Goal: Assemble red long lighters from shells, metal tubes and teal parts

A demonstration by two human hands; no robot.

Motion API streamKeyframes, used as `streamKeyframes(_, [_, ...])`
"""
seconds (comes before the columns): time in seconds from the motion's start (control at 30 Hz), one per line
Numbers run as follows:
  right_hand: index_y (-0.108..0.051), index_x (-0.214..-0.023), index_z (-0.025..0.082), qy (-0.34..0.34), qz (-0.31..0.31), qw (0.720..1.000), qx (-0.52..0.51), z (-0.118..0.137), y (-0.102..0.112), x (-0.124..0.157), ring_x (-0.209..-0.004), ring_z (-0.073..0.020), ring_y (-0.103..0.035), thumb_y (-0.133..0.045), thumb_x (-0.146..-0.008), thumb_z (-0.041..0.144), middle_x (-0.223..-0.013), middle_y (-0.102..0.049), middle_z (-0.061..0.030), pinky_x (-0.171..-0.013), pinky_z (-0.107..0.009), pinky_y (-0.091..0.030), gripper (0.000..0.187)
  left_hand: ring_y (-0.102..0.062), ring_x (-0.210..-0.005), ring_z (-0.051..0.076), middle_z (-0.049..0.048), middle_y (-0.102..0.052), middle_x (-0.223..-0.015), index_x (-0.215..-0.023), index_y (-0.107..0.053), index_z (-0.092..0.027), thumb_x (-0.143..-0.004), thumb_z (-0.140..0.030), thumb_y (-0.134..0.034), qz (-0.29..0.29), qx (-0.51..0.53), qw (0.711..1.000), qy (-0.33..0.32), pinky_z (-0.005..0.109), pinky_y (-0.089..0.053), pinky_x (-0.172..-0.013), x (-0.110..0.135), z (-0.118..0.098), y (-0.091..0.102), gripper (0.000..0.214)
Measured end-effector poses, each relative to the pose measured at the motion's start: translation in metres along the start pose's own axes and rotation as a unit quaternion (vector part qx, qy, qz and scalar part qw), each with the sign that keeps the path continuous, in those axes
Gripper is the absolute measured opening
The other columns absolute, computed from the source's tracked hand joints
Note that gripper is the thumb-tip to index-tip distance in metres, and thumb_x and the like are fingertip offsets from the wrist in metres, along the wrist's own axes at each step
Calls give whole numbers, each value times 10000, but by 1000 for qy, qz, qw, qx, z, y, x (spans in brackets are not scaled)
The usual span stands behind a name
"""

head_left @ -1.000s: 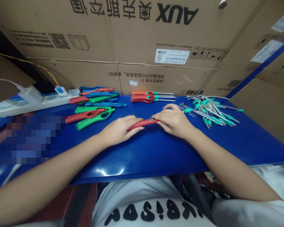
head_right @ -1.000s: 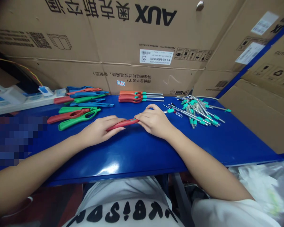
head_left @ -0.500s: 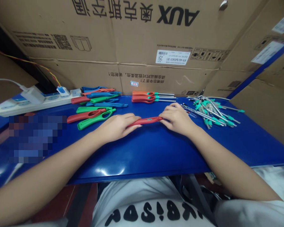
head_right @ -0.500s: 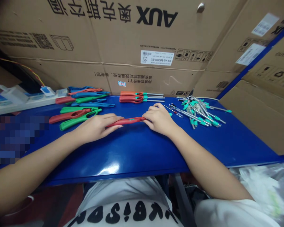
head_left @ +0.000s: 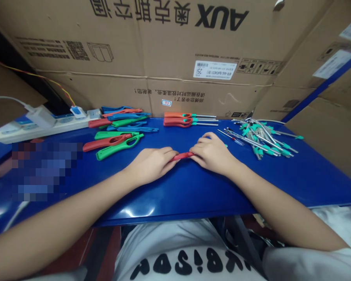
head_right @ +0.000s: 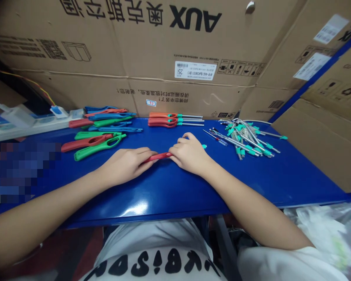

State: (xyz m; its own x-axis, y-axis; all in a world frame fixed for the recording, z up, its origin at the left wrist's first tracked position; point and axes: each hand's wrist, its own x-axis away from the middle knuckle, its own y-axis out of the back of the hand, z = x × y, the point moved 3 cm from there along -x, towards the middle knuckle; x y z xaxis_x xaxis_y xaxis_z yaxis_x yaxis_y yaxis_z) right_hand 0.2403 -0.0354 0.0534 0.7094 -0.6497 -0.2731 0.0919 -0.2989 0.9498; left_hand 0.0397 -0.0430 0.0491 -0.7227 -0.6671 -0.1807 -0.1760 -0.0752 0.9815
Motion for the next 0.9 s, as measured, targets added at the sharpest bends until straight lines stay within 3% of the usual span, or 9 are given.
streamKeyframes(0.1, [-716, -1132, 165, -25, -19, 999, 7, -11, 5, 4, -987, -268, -621, -588, -978, 349, -1052, -770, -100, -972, -430, -317, 271, -725, -954, 216, 18, -727, -1116, -1226, -645, -227, -1052, -367, -432, -15, -1, 1000, 7, 298, -515, -707, 0, 8, 3, 309])
streamKeyframes(0.2, [-604, -1341, 156, -74, -36, 996, 25, -32, 10, 12, -1121, -319, -590, -660, -926, 375, -1226, -718, -131, -1013, -472, -310, 472, -726, -921, 216, 21, -728, -1117, -1207, -651, -221, -1047, -363, -437, -28, -12, 999, 14, 296, -495, -665, 1, 17, 5, 303])
streamKeyframes(0.3, [-611, -1309, 174, -110, -54, 992, 18, -54, 13, 20, -1155, -322, -583, -664, -911, 378, -1248, -704, -130, -1042, -490, -311, 451, -723, -865, 215, 24, -733, -1098, -1173, -664, -220, -1043, -373, -432, -46, -22, 998, 23, 291, -456, -597, 1, 24, 7, 307])
streamKeyframes(0.47, [-700, -987, 219, -107, -54, 993, -9, -71, 15, 26, -1040, -274, -629, -616, -921, 294, -1024, -760, -63, -1095, -520, -284, 131, -718, -846, 217, 33, -740, -1080, -1146, -675, -216, -1044, -391, -412, -51, -27, 998, 26, 289, -429, -570, 1, 27, 8, 332])
streamKeyframes(0.7, [-725, -968, 229, -36, -68, 997, -30, -63, 12, 22, -987, -245, -639, -591, -954, 270, -1009, -776, -46, -1109, -526, -276, 141, -725, -865, 213, 50, -736, -1095, -1198, -666, -215, -1047, -374, -418, -23, -41, 999, 22, 278, -458, -606, 1, 23, 7, 331])
streamKeyframes(0.9, [-718, -1027, 179, 56, -77, 995, -38, -20, 1, 8, -894, -216, -624, -524, -1010, 268, -920, -769, -75, -1030, -459, -343, 214, -723, -931, 211, 49, -733, -1108, -1212, -665, -214, -1054, -367, -421, -15, -22, 1000, 3, 284, -516, -712, 1, 8, 5, 328])
